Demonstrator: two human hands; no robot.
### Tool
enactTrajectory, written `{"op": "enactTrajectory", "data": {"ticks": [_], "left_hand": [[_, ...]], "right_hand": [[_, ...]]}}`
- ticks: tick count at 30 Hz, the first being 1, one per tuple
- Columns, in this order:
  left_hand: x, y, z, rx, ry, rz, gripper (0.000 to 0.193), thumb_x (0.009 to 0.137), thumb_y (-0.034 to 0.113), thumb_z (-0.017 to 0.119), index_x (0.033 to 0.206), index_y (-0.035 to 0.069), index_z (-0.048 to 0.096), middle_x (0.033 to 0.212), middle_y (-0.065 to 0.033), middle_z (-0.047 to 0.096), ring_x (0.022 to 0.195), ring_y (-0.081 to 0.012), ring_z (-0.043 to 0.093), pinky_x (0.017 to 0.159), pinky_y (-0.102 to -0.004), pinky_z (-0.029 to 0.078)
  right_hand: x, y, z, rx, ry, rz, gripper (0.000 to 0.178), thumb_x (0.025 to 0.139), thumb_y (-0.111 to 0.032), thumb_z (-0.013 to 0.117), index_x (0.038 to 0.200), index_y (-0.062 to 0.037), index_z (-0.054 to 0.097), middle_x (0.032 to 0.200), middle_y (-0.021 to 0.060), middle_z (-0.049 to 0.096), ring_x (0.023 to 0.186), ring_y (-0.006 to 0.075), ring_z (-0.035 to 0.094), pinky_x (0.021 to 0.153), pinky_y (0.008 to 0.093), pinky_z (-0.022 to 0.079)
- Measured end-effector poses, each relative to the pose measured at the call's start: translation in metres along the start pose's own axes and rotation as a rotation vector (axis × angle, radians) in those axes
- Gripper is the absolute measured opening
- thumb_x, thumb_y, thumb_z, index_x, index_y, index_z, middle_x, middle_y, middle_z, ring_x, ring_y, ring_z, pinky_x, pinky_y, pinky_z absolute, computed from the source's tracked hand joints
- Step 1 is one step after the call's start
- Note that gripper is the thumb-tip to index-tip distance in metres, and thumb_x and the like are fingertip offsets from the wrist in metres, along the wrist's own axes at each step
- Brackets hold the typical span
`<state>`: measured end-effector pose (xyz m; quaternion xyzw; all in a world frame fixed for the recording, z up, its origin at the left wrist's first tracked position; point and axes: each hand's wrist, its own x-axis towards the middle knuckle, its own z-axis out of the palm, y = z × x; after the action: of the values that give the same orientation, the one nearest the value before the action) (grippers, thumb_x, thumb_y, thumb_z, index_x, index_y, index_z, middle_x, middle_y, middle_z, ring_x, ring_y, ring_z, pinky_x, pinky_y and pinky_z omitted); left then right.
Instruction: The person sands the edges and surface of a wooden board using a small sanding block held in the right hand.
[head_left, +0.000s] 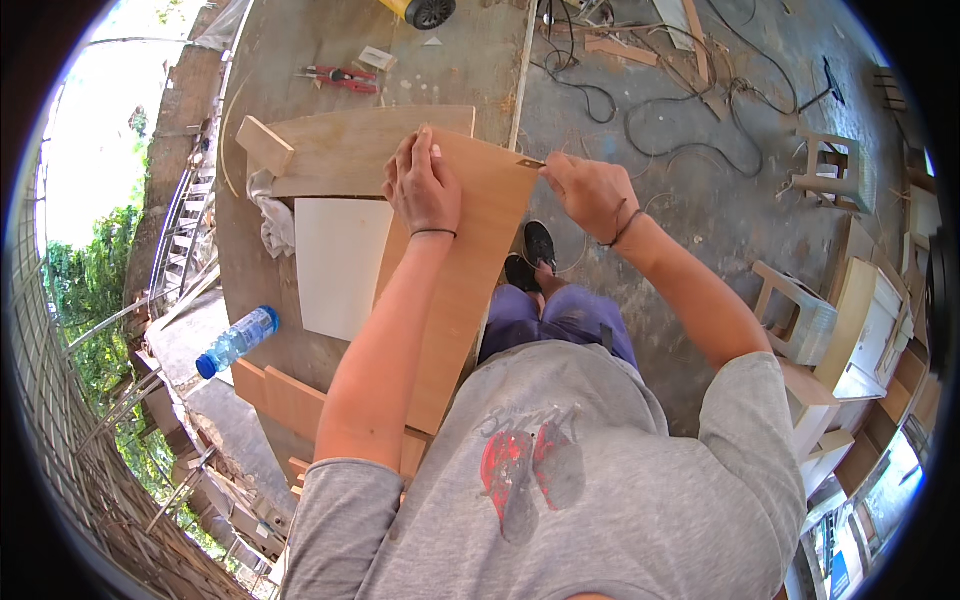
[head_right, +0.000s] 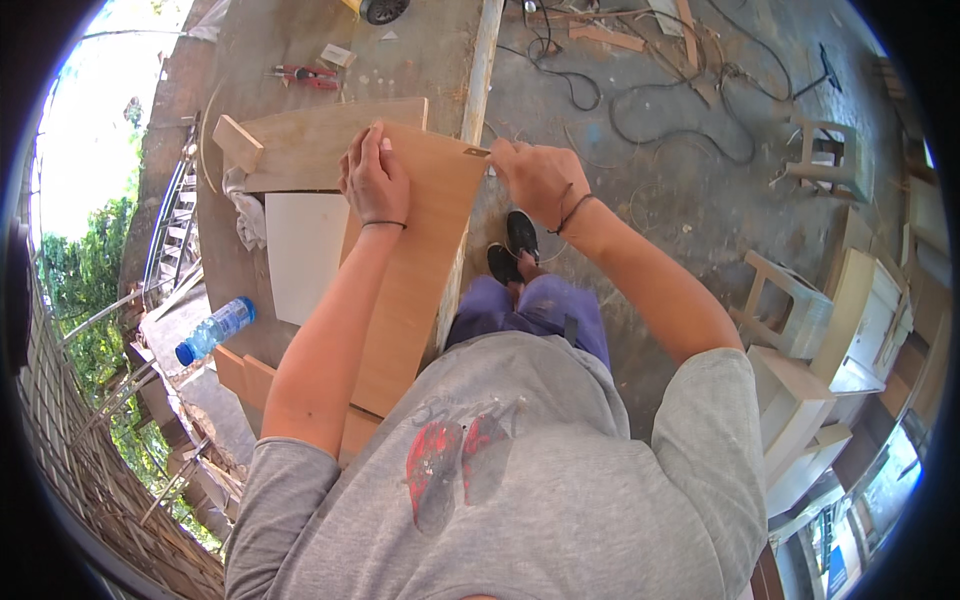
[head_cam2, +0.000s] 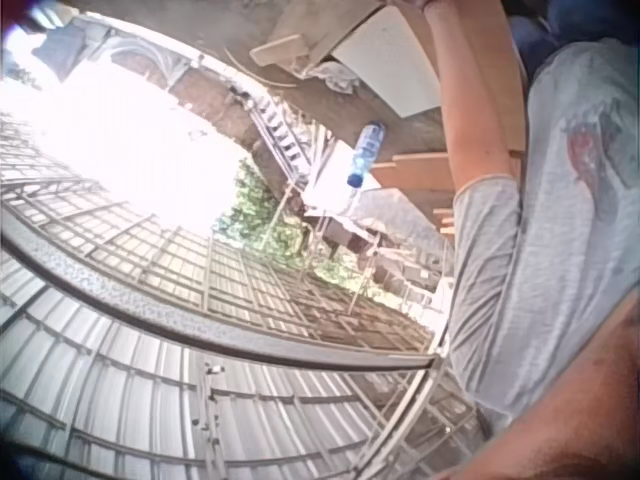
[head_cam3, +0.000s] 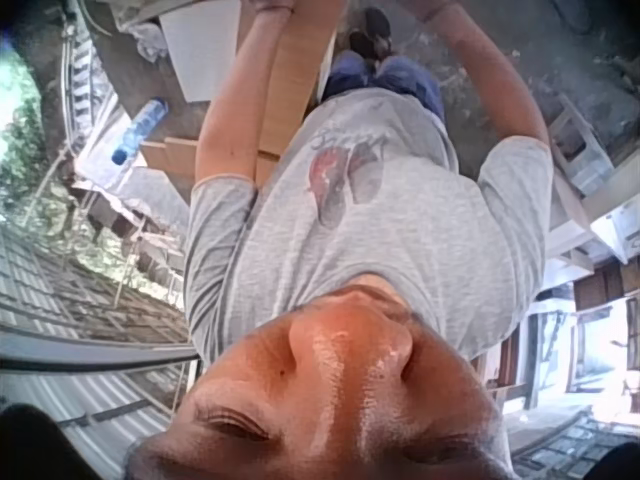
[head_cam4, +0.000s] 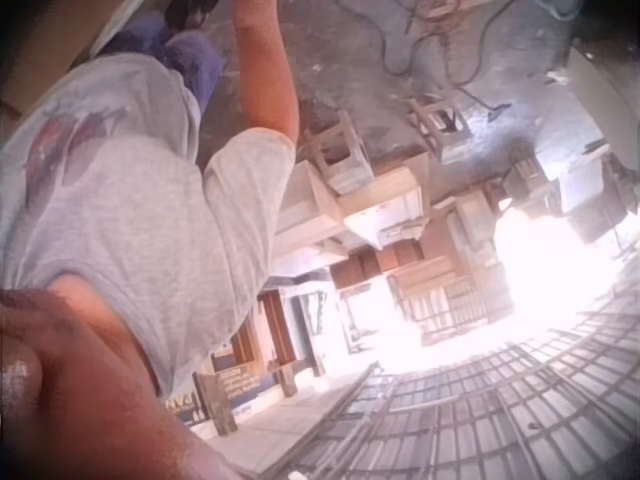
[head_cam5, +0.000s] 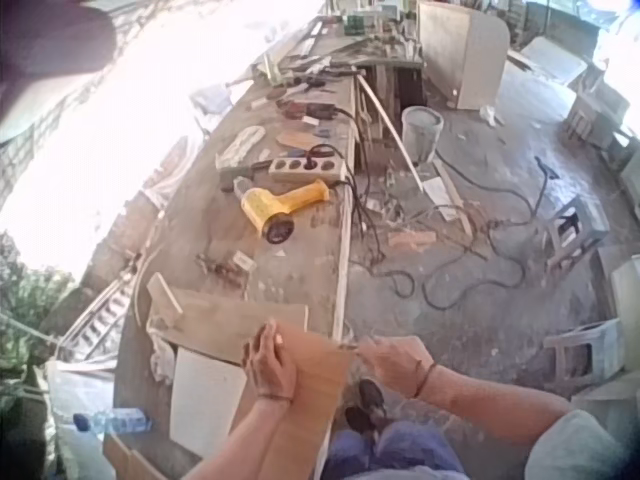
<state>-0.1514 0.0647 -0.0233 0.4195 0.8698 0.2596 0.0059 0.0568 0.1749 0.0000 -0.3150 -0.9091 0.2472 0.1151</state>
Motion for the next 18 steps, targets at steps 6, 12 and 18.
{"op": "enactTrajectory", "data": {"ticks": [6, 12, 18], "left_hand": [[0.0, -0.001, 0.002, 0.007, 0.01, 0.005, 0.033, 0.095, 0.021, 0.053, 0.128, 0.018, 0.06, 0.131, -0.0041, 0.057, 0.124, -0.0272, 0.048, 0.099, -0.0459, 0.035], [0.0, 0.0, 0.001, 0.001, 0.001, -0.007, 0.033, 0.095, 0.021, 0.053, 0.127, 0.018, 0.06, 0.131, -0.0039, 0.057, 0.123, -0.0273, 0.048, 0.099, -0.0464, 0.035], [-0.001, 0.003, 0.001, -0.001, 0.037, -0.006, 0.031, 0.096, 0.021, 0.053, 0.126, 0.02, 0.062, 0.129, -0.0039, 0.06, 0.121, -0.0283, 0.051, 0.101, -0.0464, 0.035]], "right_hand": [[0.001, -0.006, 0.005, -0.029, -0.011, 0.062, 0.019, 0.098, -0.028, 0.05, 0.093, -0.0087, 0.052, 0.076, 0.0144, 0.065, 0.07, 0.0377, 0.064, 0.058, 0.0475, 0.048], [0.004, -0.002, -0.004, -0.062, -0.033, 0.108, 0.017, 0.097, -0.026, 0.051, 0.094, -0.0098, 0.053, 0.079, 0.013, 0.066, 0.073, 0.0374, 0.064, 0.059, 0.0471, 0.049], [-0.023, -0.007, 0.014, 0.03, -0.077, -0.038, 0.012, 0.094, -0.022, 0.053, 0.098, -0.0115, 0.056, 0.085, 0.0122, 0.066, 0.079, 0.0334, 0.065, 0.064, 0.0454, 0.051]]}}
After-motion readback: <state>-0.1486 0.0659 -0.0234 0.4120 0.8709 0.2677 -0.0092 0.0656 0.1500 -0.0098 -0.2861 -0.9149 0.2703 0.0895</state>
